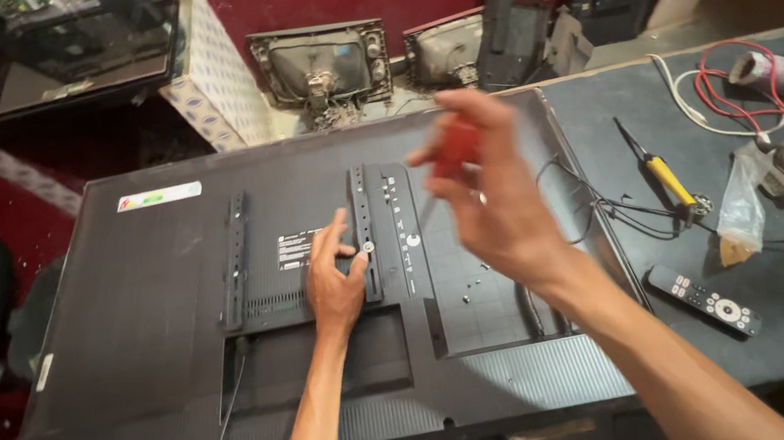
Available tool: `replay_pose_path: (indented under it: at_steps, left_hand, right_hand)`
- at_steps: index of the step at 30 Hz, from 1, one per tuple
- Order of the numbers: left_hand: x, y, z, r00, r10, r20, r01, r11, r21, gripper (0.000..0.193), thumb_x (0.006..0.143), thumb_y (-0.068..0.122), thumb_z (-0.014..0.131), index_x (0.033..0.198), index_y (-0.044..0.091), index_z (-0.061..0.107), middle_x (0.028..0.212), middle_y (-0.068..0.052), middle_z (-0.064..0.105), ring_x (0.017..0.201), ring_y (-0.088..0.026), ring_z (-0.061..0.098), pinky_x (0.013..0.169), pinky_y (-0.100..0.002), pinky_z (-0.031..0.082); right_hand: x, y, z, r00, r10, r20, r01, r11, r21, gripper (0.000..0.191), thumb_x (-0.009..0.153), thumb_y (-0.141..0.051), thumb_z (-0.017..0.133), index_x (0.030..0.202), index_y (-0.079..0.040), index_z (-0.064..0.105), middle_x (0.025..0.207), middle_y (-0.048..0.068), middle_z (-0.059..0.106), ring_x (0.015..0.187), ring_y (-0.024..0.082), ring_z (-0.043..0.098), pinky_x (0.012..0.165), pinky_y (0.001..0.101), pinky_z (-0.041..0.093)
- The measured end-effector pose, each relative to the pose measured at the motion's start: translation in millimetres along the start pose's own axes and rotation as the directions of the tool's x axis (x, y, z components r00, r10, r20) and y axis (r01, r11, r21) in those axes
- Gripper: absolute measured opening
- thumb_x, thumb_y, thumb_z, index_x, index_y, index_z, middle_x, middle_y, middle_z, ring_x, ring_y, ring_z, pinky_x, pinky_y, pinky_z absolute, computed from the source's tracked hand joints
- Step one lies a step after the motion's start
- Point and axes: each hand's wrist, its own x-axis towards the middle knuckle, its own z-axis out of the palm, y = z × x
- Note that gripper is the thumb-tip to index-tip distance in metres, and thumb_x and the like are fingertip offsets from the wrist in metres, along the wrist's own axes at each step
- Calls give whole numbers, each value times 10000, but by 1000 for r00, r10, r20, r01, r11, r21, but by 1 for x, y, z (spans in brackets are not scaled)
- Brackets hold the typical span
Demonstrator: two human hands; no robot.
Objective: The person uses a screwdriver to attach a metal stand to the back of a flat-screen television. They repeatedly pick up screws, align the stand, and tighten the screws into place on the television's back panel.
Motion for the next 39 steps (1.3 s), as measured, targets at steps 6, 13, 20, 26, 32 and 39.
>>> replay_pose_path:
  at_steps: [6, 13, 20, 26, 32, 39]
  left_hand:
    - [-4, 9, -6, 983, 175, 48, -175, 985, -9, 485, 834, -18, 633, 1285, 135, 723, 1253, -37, 647, 1069, -202, 651, 928, -321, 526]
    - [-4, 10, -7, 991, 127, 47, -117, 977, -179, 419, 850, -68, 597, 1229, 51, 731, 1228, -34, 663, 1078, -167, 649, 917, -266, 523]
    - [-2, 6, -5, 999, 48, 18, -41, 953, -301, 361, 832, -104, 615, 1155, 6, 733, 1199, -16, 677, 1014, -70, 655, 622, -183, 493]
    - [-2, 4, -5, 1000, 21, 1, -20, 962, -274, 332, 835, -78, 635, 1132, 23, 744, 1186, -3, 703, 950, -68, 671, 595, -202, 506]
    - [-2, 4, -6, 1000, -3, -16, 0, 979, -205, 343, 820, -61, 664, 1139, 33, 746, 1182, -2, 719, 918, -78, 687, 590, -207, 496]
    - [-1, 5, -5, 999, 1, -37, -9, 976, -216, 350, 820, -57, 672, 1148, 42, 742, 1162, 8, 716, 962, -74, 697, 630, -206, 540]
  right_hand:
    - [30, 31, 53, 989, -48, 139, 49, 999, -1, 719, 964, 148, 613, 1536, -140, 287, 1144, 123, 560, 1067, 232, 709, 877, 381, 603]
    - [41, 39, 64, 980, -81, 180, 78, 997, 27, 736, 954, 176, 586, 1555, -135, 295, 1145, 115, 554, 1063, 230, 703, 904, 381, 613]
    - [43, 46, 68, 977, -113, 183, 105, 993, 55, 748, 962, 175, 592, 1563, -142, 279, 1170, 113, 547, 1085, 236, 704, 905, 380, 629]
    - [43, 49, 73, 976, -90, 199, 79, 995, 64, 750, 959, 177, 589, 1564, -139, 276, 1147, 109, 555, 1077, 238, 707, 896, 388, 618]
    - [49, 54, 67, 927, -163, 338, 138, 986, 96, 805, 921, 223, 529, 1570, -143, 223, 1187, 121, 545, 1158, 255, 704, 906, 385, 622]
    - [56, 49, 65, 922, -168, 350, 132, 984, 122, 677, 985, 100, 690, 1538, -158, 398, 1412, 131, 567, 1203, 241, 721, 995, 365, 673]
